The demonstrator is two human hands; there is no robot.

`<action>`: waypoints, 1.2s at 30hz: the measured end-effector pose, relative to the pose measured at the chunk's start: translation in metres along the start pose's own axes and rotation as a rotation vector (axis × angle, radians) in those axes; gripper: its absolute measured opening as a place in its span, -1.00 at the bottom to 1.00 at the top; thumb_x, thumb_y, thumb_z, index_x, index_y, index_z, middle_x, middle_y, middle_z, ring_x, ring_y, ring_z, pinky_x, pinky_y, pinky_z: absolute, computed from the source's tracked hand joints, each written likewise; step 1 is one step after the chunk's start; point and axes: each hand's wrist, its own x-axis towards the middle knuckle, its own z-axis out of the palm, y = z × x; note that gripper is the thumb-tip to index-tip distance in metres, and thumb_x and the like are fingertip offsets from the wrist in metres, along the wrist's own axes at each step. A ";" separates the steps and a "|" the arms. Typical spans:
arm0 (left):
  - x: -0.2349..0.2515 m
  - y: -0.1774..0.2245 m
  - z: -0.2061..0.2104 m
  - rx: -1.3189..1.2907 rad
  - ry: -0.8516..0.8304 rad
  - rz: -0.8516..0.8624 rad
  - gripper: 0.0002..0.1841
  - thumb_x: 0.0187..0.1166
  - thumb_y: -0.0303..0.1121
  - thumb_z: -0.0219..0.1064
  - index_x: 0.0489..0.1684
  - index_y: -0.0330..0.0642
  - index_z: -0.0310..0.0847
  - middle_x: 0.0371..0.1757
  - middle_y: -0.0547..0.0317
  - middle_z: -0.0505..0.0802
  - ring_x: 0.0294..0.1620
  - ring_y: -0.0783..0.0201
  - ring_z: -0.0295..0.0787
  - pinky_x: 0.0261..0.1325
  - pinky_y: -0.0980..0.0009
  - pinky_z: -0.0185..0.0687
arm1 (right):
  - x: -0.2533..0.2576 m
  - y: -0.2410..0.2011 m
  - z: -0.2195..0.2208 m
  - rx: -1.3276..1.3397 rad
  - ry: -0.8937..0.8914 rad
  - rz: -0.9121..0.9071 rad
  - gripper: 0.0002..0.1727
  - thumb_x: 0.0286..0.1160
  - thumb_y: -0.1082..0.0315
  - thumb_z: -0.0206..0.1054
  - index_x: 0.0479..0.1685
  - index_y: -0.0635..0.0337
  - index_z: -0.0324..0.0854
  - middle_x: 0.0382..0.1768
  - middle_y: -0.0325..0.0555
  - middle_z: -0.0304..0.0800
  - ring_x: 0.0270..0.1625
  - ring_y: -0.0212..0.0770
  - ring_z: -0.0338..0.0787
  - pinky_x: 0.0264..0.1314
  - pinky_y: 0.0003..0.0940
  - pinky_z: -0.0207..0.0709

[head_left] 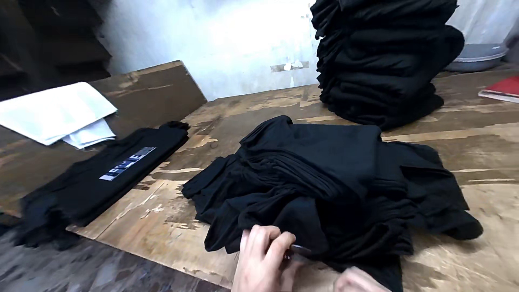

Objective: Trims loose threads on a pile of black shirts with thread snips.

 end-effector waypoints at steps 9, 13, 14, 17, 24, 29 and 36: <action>0.013 -0.007 -0.010 -0.340 -0.030 0.053 -0.87 0.48 -0.48 0.34 -0.22 0.03 0.72 -0.04 0.35 0.86 0.02 0.40 0.73 0.11 0.44 0.64 | 0.050 -0.025 0.016 -0.238 0.668 -0.121 -0.68 0.47 0.12 0.54 0.06 0.06 0.71 0.00 -0.03 0.69 0.15 -0.22 0.70 0.26 -0.38 0.63; 0.025 -0.005 -0.013 -0.420 -0.015 0.013 -0.89 0.57 -0.45 0.30 -0.14 -0.02 0.71 -0.15 0.36 0.85 -0.13 0.47 0.75 -0.03 0.52 0.69 | 0.086 -0.023 0.019 0.275 0.662 -0.209 -0.90 0.42 0.58 0.45 -0.18 0.24 0.80 -0.05 -0.12 0.91 0.06 -0.35 0.88 0.11 -0.46 0.82; 0.028 -0.006 -0.014 -0.447 -0.023 -0.022 -0.93 0.64 -0.38 0.31 -0.10 -0.03 0.71 -0.16 0.38 0.85 -0.19 0.54 0.75 -0.11 0.60 0.71 | 0.091 -0.022 0.018 0.433 0.669 -0.168 -0.86 0.45 0.65 0.34 -0.15 0.30 0.73 -0.11 -0.14 0.89 -0.08 -0.40 0.88 -0.07 -0.52 0.82; 0.039 -0.011 -0.008 -0.578 -0.012 -0.145 -0.91 0.67 -0.33 0.34 -0.07 -0.10 0.69 -0.21 0.37 0.83 -0.28 0.57 0.72 -0.25 0.66 0.67 | 0.093 -0.020 0.011 0.465 0.647 -0.113 -0.78 0.59 0.43 0.36 0.11 0.29 0.60 -0.06 -0.17 0.77 -0.12 -0.46 0.76 -0.16 -0.58 0.70; 0.052 -0.008 -0.003 -0.703 -0.002 -0.310 -0.91 0.58 -0.42 0.39 -0.08 -0.17 0.71 -0.31 0.29 0.83 -0.32 0.46 0.74 -0.25 0.61 0.67 | 0.075 -0.011 0.000 0.250 0.929 -0.120 -0.81 0.75 0.40 0.18 -0.19 0.15 0.71 -0.23 -0.32 0.74 -0.26 -0.56 0.74 -0.25 -0.68 0.69; 0.053 -0.007 -0.002 -0.729 -0.022 -0.340 -0.91 0.59 -0.43 0.38 -0.07 -0.18 0.70 -0.32 0.28 0.83 -0.35 0.46 0.73 -0.29 0.61 0.66 | 0.077 -0.011 0.004 0.078 0.733 -0.174 -0.33 0.30 -0.19 0.60 0.30 0.03 0.64 0.21 -0.06 0.63 0.20 -0.34 0.68 0.18 -0.45 0.65; 0.035 0.001 -0.019 -0.633 -0.088 -0.275 -0.63 0.40 -0.29 0.61 0.14 -0.16 0.74 -0.09 0.24 0.86 -0.14 0.39 0.81 -0.13 0.46 0.81 | 0.056 -0.010 0.013 -0.099 0.846 -0.311 -0.83 0.45 0.48 0.49 -0.11 0.02 0.92 -0.15 -0.32 0.87 0.02 -0.39 0.80 0.18 -0.49 0.70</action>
